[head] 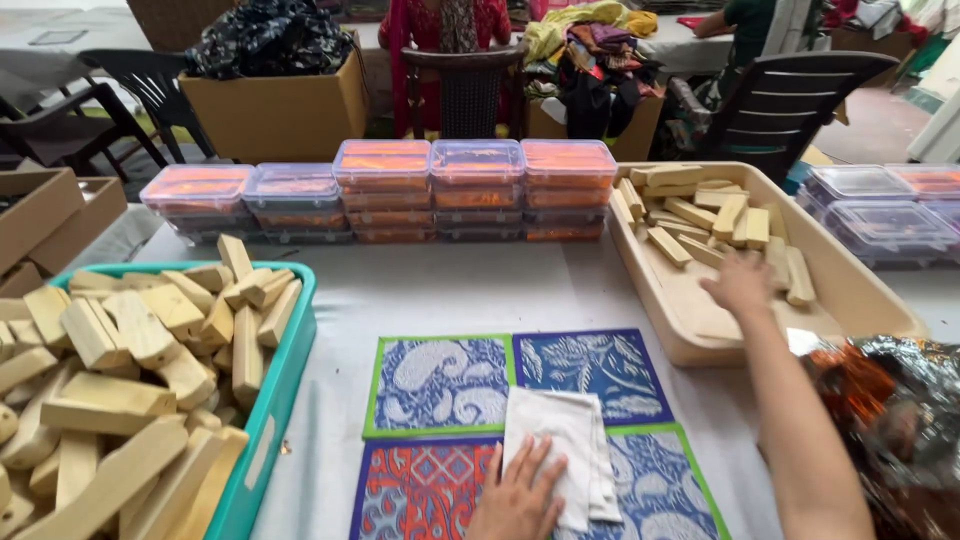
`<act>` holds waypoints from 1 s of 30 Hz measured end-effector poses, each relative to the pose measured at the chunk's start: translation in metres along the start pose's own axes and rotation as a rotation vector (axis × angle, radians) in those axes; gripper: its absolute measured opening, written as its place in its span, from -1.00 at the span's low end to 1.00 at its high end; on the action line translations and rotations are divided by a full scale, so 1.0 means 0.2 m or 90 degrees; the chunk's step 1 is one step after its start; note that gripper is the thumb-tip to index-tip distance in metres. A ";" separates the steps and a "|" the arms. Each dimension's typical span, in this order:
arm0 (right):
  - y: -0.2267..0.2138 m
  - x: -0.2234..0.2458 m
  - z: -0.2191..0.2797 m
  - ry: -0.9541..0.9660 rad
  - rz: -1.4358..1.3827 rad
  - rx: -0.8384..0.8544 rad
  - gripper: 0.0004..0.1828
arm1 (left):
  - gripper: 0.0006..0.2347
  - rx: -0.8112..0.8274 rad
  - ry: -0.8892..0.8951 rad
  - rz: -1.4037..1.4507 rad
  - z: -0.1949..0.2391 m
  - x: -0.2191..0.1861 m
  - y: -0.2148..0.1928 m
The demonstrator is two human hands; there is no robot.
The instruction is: The person wipes a wooden block with a white cloth, then wraps it in a sheet of copper foil. They repeat this process with a second wooden block, placing the wrapped items on the table.
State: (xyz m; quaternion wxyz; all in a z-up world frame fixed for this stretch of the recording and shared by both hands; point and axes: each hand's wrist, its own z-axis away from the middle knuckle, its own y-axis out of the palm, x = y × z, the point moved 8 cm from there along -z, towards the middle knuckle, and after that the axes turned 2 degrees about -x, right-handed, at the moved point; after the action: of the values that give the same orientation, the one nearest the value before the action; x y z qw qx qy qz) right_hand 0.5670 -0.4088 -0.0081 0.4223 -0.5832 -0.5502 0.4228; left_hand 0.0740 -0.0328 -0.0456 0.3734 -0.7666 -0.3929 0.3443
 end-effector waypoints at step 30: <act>-0.46 0.83 0.15 -0.016 -0.358 0.302 -0.05 | -0.62 -0.140 0.025 -0.199 0.11 0.10 0.30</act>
State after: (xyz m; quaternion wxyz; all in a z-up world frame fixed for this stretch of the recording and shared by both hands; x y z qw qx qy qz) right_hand 0.5178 -0.2393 0.0670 0.6390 -0.2896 -0.5807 0.4130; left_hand 0.0865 -0.0350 -0.1116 0.3439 -0.7390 -0.5351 0.2222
